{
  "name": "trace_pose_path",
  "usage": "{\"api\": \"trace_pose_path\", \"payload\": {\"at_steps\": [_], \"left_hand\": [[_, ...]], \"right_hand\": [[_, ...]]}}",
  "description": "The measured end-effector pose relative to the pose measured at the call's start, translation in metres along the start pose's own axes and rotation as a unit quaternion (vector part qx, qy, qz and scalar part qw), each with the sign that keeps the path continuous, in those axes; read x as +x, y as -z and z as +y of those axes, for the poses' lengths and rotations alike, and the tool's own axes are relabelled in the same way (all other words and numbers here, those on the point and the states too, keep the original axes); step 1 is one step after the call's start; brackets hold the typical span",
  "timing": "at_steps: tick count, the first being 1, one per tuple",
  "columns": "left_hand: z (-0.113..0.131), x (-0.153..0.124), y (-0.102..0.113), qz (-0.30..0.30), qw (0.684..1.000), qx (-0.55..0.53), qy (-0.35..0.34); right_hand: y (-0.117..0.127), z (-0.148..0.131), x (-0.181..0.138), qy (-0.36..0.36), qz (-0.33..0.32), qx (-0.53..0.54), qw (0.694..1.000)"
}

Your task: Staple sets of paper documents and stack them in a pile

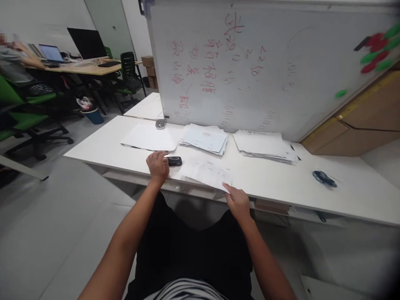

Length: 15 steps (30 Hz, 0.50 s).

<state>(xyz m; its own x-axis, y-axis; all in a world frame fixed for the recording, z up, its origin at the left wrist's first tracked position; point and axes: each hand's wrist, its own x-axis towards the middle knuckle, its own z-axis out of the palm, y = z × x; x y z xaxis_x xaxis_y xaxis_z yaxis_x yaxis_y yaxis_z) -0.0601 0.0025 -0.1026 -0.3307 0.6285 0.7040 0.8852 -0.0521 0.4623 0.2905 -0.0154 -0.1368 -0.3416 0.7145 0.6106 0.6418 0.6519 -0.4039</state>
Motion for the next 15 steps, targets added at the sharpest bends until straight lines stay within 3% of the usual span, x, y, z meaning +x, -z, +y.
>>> {"api": "trace_pose_path", "payload": {"at_steps": [3, 5, 7, 9, 11, 12, 13, 15], "left_hand": [[0.022, -0.035, 0.008, 0.009, 0.996, -0.081, 0.043], [0.042, -0.068, 0.015, -0.016, 0.975, -0.158, 0.157], [0.059, -0.098, 0.023, -0.060, 0.912, -0.244, 0.325], [0.070, -0.117, 0.031, -0.182, 0.803, -0.356, 0.443], [0.076, -0.123, 0.038, -0.309, 0.683, -0.453, 0.482], [0.077, -0.123, 0.041, -0.348, 0.643, -0.483, 0.481], [0.078, -0.121, 0.043, -0.367, 0.625, -0.498, 0.476], [0.077, -0.116, 0.046, -0.361, 0.648, -0.488, 0.460]], "right_hand": [[0.009, -0.008, -0.034, -0.130, -0.031, 0.121, 0.984], [0.020, -0.010, -0.047, -0.207, -0.075, 0.207, 0.953], [0.031, -0.010, -0.056, -0.258, -0.114, 0.282, 0.917], [0.040, -0.009, -0.063, -0.277, -0.136, 0.339, 0.889], [0.045, -0.008, -0.066, -0.290, -0.139, 0.375, 0.869], [0.047, -0.008, -0.066, -0.300, -0.138, 0.383, 0.863], [0.048, -0.009, -0.065, -0.314, -0.138, 0.381, 0.859], [0.047, -0.014, -0.062, -0.349, -0.129, 0.363, 0.855]]}}
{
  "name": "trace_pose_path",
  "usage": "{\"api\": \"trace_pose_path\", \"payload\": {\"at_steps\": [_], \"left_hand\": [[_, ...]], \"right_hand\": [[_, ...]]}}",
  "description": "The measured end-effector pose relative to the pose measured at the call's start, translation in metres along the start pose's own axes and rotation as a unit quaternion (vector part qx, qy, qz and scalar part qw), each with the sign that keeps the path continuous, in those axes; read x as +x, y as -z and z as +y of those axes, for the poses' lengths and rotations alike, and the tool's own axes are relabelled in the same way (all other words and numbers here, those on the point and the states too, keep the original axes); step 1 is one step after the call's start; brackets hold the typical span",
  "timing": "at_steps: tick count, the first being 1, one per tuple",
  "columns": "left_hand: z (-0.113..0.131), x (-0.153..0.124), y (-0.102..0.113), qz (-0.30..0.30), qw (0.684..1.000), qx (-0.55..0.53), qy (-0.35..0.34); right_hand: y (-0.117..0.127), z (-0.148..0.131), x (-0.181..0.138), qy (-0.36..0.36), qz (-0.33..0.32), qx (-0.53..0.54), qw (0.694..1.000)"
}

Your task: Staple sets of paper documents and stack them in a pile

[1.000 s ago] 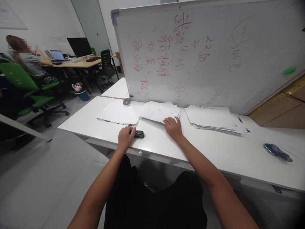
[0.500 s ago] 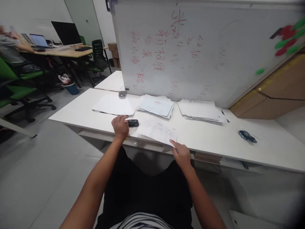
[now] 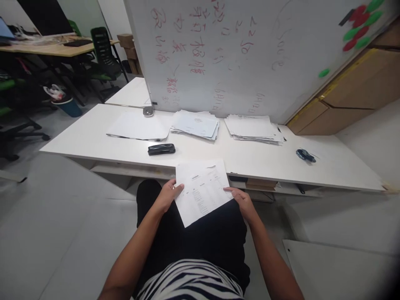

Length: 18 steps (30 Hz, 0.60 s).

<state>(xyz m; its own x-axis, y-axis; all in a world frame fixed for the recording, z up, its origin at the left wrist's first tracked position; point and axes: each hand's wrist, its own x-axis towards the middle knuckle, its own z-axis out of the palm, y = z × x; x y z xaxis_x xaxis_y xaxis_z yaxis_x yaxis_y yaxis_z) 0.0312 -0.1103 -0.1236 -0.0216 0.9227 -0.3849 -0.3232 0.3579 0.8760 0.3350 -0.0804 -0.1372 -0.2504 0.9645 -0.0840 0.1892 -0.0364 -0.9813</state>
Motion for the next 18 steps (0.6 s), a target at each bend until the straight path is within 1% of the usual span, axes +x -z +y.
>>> {"api": "trace_pose_path", "payload": {"at_steps": [2, 4, 6, 8, 10, 11, 13, 15, 16, 17, 18], "left_hand": [[0.004, 0.000, 0.002, 0.030, 0.997, 0.060, -0.045], [0.007, 0.001, 0.002, 0.040, 0.986, 0.128, -0.096], [0.014, 0.002, 0.001, 0.036, 0.973, 0.178, -0.139], [0.027, 0.004, -0.003, 0.047, 0.959, 0.213, -0.182], [0.049, 0.007, -0.010, 0.090, 0.938, 0.232, -0.239], [0.063, 0.010, -0.016, 0.118, 0.926, 0.232, -0.273], [0.090, 0.020, -0.026, 0.155, 0.905, 0.207, -0.336], [0.111, 0.036, -0.036, 0.160, 0.891, 0.173, -0.388], [0.117, 0.047, -0.039, 0.155, 0.887, 0.163, -0.403], [0.119, 0.058, -0.040, 0.151, 0.885, 0.155, -0.413], [0.118, 0.069, -0.041, 0.146, 0.886, 0.152, -0.414]], "right_hand": [[-0.006, -0.004, 0.003, -0.022, 0.019, 0.017, 0.999], [-0.012, -0.009, 0.009, -0.029, 0.034, 0.068, 0.997], [-0.016, -0.016, 0.018, -0.015, 0.043, 0.106, 0.993], [-0.014, -0.029, 0.030, 0.013, 0.041, 0.102, 0.994], [-0.009, -0.049, 0.045, 0.056, 0.043, 0.059, 0.996], [-0.006, -0.061, 0.054, 0.084, 0.058, 0.026, 0.994], [-0.002, -0.086, 0.072, 0.144, 0.129, -0.057, 0.980], [-0.002, -0.103, 0.094, 0.193, 0.200, -0.127, 0.952], [-0.004, -0.107, 0.105, 0.210, 0.218, -0.146, 0.942], [-0.007, -0.106, 0.116, 0.223, 0.220, -0.155, 0.937], [-0.011, -0.102, 0.127, 0.229, 0.209, -0.159, 0.937]]}}
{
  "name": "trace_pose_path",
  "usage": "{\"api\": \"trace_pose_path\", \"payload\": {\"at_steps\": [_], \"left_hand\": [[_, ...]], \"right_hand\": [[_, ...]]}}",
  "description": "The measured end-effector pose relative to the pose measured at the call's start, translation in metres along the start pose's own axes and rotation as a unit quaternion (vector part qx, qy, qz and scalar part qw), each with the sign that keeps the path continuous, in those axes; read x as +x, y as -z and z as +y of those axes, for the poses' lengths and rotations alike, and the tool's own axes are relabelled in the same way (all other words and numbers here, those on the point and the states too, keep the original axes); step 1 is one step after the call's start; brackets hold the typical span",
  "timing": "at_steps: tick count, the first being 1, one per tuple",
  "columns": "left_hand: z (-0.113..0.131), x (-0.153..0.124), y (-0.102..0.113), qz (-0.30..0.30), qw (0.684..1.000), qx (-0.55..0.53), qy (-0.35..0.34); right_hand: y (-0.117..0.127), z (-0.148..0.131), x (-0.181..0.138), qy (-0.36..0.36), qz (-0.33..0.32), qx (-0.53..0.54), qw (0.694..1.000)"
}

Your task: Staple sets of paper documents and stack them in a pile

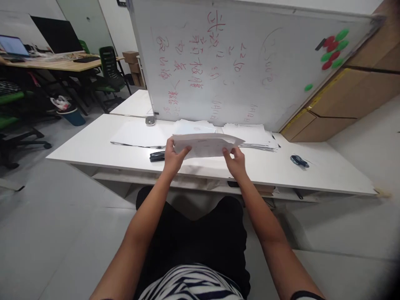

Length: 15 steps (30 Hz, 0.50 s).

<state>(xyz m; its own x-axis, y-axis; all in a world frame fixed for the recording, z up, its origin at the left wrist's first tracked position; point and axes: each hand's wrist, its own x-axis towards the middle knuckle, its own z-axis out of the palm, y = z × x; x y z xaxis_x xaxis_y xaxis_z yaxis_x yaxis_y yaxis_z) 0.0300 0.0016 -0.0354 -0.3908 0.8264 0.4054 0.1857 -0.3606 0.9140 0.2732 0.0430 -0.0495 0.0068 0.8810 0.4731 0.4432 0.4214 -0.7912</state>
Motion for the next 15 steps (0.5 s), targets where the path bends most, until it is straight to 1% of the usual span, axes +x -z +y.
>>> {"api": "trace_pose_path", "payload": {"at_steps": [2, 4, 6, 7, 9, 11, 15], "left_hand": [[-0.023, 0.003, -0.007, -0.018, 1.000, -0.013, 0.020], [-0.047, -0.003, -0.009, -0.045, 0.998, -0.018, 0.050], [-0.063, -0.012, -0.009, -0.054, 0.996, -0.017, 0.065], [-0.067, -0.016, -0.008, -0.052, 0.996, -0.012, 0.065], [-0.069, -0.023, -0.007, -0.051, 0.997, 0.012, 0.058], [-0.066, -0.025, -0.006, -0.050, 0.996, 0.049, 0.053], [-0.062, -0.024, -0.004, -0.046, 0.992, 0.110, 0.048]], "right_hand": [[-0.019, 0.017, 0.004, -0.006, -0.035, -0.010, 0.999], [-0.033, 0.037, 0.003, -0.026, -0.077, -0.042, 0.996], [-0.040, 0.051, 0.000, -0.038, -0.102, -0.066, 0.992], [-0.041, 0.056, -0.001, -0.041, -0.107, -0.071, 0.991], [-0.040, 0.060, -0.002, -0.051, -0.105, -0.060, 0.991], [-0.038, 0.061, -0.001, -0.070, -0.105, -0.033, 0.991], [-0.036, 0.062, 0.003, -0.116, -0.088, 0.078, 0.986]]}}
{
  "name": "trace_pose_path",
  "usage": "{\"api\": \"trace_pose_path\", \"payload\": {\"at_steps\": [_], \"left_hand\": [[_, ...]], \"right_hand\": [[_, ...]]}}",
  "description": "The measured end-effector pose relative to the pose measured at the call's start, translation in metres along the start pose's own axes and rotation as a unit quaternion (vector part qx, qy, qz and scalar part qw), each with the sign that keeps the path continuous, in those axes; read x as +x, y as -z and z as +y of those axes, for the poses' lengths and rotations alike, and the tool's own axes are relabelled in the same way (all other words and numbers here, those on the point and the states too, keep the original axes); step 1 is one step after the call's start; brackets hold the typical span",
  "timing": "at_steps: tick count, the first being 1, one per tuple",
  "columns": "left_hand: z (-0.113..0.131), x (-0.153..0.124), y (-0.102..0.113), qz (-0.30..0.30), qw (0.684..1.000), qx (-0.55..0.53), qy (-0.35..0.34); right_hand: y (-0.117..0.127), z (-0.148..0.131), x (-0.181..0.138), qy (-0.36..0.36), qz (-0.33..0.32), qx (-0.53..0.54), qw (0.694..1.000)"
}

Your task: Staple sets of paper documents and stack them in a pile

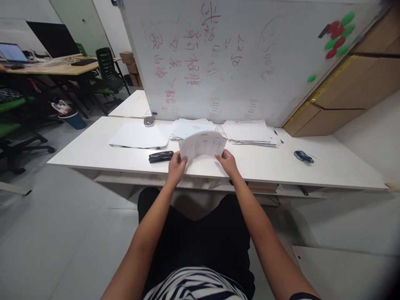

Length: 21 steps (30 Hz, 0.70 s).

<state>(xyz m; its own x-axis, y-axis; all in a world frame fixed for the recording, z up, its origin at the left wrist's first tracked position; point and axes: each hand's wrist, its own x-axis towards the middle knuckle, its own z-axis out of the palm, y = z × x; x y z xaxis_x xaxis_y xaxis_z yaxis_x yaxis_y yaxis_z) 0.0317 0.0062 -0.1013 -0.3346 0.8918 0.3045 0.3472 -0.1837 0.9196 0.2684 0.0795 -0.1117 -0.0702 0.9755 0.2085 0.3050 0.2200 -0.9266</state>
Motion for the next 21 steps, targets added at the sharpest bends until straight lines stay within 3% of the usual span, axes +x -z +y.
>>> {"api": "trace_pose_path", "payload": {"at_steps": [6, 10, 13, 15, 17, 21], "left_hand": [[-0.008, 0.002, -0.001, -0.001, 0.999, 0.034, 0.005], [-0.008, 0.001, -0.003, 0.000, 1.000, 0.010, 0.020], [0.000, -0.007, 0.002, -0.017, 0.998, -0.047, 0.030], [0.009, -0.018, 0.011, -0.028, 0.992, -0.108, 0.051], [0.017, -0.032, 0.023, -0.032, 0.982, -0.164, 0.087], [0.020, -0.065, 0.043, -0.090, 0.963, -0.191, 0.165]], "right_hand": [[-0.001, 0.009, 0.004, -0.006, 0.005, 0.146, 0.989], [0.000, 0.007, 0.005, -0.014, 0.005, 0.133, 0.991], [0.008, -0.002, -0.004, 0.007, 0.015, 0.055, 0.998], [0.018, -0.008, -0.021, 0.009, 0.029, -0.013, 0.999], [0.027, -0.011, -0.048, -0.007, 0.016, -0.012, 1.000], [0.032, -0.006, -0.114, -0.125, -0.064, 0.186, 0.972]]}}
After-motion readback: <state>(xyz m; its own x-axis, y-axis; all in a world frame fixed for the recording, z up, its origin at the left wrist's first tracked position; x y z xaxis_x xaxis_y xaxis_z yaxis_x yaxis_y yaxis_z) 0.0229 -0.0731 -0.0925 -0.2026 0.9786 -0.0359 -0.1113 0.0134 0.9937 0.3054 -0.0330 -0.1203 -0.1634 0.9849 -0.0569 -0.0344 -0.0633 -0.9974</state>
